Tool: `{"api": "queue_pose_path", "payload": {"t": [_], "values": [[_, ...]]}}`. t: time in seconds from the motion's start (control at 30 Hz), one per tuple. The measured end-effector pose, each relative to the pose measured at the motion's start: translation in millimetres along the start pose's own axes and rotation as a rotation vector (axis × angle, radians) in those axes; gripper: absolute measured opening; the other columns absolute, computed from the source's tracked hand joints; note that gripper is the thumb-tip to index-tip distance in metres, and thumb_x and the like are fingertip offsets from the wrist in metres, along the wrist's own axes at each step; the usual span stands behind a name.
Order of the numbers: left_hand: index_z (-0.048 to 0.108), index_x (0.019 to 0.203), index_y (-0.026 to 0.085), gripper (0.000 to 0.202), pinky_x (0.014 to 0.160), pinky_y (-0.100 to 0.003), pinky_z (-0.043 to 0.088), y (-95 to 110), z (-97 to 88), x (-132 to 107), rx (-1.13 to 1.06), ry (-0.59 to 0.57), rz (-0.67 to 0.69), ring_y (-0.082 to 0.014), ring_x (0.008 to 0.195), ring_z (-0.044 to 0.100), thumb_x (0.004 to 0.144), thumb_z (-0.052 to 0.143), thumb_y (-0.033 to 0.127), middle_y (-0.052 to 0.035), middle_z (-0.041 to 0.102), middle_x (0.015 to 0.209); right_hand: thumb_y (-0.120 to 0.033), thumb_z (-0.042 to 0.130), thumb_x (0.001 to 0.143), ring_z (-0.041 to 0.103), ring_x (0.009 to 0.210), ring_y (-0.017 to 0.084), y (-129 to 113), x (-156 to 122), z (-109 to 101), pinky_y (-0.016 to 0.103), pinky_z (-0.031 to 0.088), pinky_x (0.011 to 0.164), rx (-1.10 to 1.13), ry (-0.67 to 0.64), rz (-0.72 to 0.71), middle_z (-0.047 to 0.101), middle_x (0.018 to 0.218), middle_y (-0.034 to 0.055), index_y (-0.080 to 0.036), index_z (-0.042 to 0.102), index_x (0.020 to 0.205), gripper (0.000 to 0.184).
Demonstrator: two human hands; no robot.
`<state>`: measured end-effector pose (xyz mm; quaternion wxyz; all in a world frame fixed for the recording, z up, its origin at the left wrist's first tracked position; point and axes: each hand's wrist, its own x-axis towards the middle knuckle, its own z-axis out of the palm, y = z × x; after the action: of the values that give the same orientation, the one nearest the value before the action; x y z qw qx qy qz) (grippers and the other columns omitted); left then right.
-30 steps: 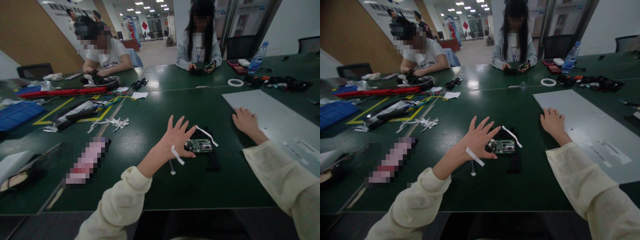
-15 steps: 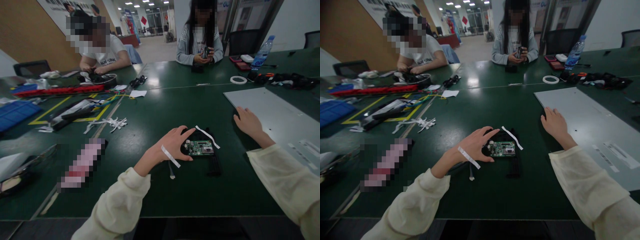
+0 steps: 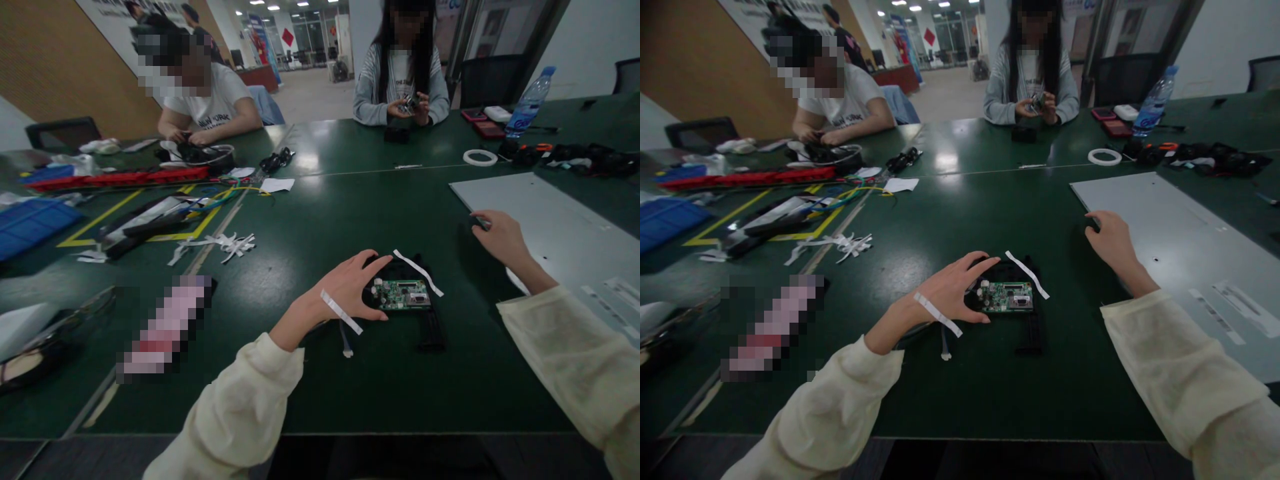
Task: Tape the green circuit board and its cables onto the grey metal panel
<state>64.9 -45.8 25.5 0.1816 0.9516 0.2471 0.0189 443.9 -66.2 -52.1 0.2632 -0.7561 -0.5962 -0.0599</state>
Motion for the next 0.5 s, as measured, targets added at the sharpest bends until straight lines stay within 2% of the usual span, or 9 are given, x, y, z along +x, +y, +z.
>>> {"api": "queue_pose_path", "payload": {"t": [0.13,0.5], "values": [[0.018,0.146,0.024,0.103,0.103,-0.046,0.038,1,-0.2,0,0.012,-0.002,0.005,-0.0340,0.128,0.039,0.066,0.070,0.059,-0.0150,0.028,0.147,-0.030,0.047,0.079,0.062,0.093,0.026,1,4,0,0.038,0.046,0.086,-0.037,-0.026,0.036,0.067,0.100,0.0116,-0.015,0.064,0.111,0.039],[0.016,0.147,0.024,0.102,0.105,-0.047,0.034,6,-3.4,-3,0.032,-0.012,-0.005,-0.0343,0.133,0.034,0.067,0.070,0.057,-0.0149,0.027,0.149,-0.033,0.048,0.080,0.063,0.088,0.025,-27,-6,-5,0.038,0.048,0.081,0.071,0.003,0.024,0.069,0.101,0.0082,-0.018,0.064,0.111,0.038]]}}
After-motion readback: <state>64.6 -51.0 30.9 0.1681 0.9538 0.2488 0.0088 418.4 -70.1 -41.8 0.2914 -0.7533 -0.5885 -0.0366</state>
